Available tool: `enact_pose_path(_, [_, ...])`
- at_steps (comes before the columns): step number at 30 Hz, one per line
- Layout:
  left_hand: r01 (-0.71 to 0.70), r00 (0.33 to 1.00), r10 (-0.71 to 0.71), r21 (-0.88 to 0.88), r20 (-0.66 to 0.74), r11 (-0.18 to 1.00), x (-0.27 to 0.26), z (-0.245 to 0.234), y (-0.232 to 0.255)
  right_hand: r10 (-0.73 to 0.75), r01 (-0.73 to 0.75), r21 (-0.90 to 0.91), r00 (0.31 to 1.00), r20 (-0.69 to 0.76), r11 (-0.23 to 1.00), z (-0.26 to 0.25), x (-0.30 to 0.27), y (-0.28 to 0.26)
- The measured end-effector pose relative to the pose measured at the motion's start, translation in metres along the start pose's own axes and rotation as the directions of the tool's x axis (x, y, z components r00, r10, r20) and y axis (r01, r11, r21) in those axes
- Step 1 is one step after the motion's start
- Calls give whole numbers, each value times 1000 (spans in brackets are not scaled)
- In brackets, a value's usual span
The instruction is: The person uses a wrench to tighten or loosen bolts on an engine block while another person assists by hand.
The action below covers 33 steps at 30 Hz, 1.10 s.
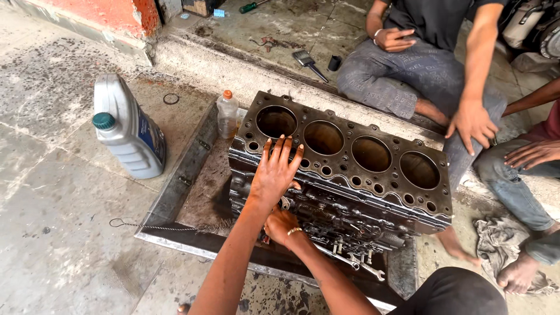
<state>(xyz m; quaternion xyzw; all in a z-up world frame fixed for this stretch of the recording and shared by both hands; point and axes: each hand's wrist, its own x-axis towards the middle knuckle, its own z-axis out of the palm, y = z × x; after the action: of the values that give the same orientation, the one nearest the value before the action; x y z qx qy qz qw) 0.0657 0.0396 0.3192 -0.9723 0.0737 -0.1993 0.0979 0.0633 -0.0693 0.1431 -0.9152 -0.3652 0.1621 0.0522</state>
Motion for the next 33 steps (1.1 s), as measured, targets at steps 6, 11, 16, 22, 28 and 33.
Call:
enact_pose_path(6, [-10, 1000, 10, -2, -15, 1000, 0, -2, -1, -43, 41, 77, 999, 27, 996, 9, 17, 8])
enact_pose_path(11, [-46, 997, 45, -18, -58, 999, -4, -1, -1, -209, 218, 182, 976, -69, 959, -42, -22, 6])
enact_pose_path(16, [-35, 998, 31, 60, 62, 998, -1, -13, -2, -299, 300, 85, 954, -33, 950, -108, -85, 3])
enact_pose_path(22, [-31, 996, 26, 62, 80, 998, 0, -21, -1, -303, 289, 202, 952, 40, 936, -105, -145, 10])
enact_pose_path(28, [-31, 994, 22, 80, 104, 996, 1, -21, 1, -315, 327, 245, 945, -89, 913, -55, -149, 18])
enact_pose_path(33, [-35, 997, 30, 64, 74, 997, 3, -15, -1, -284, 274, 348, 959, -22, 897, -41, -146, 19])
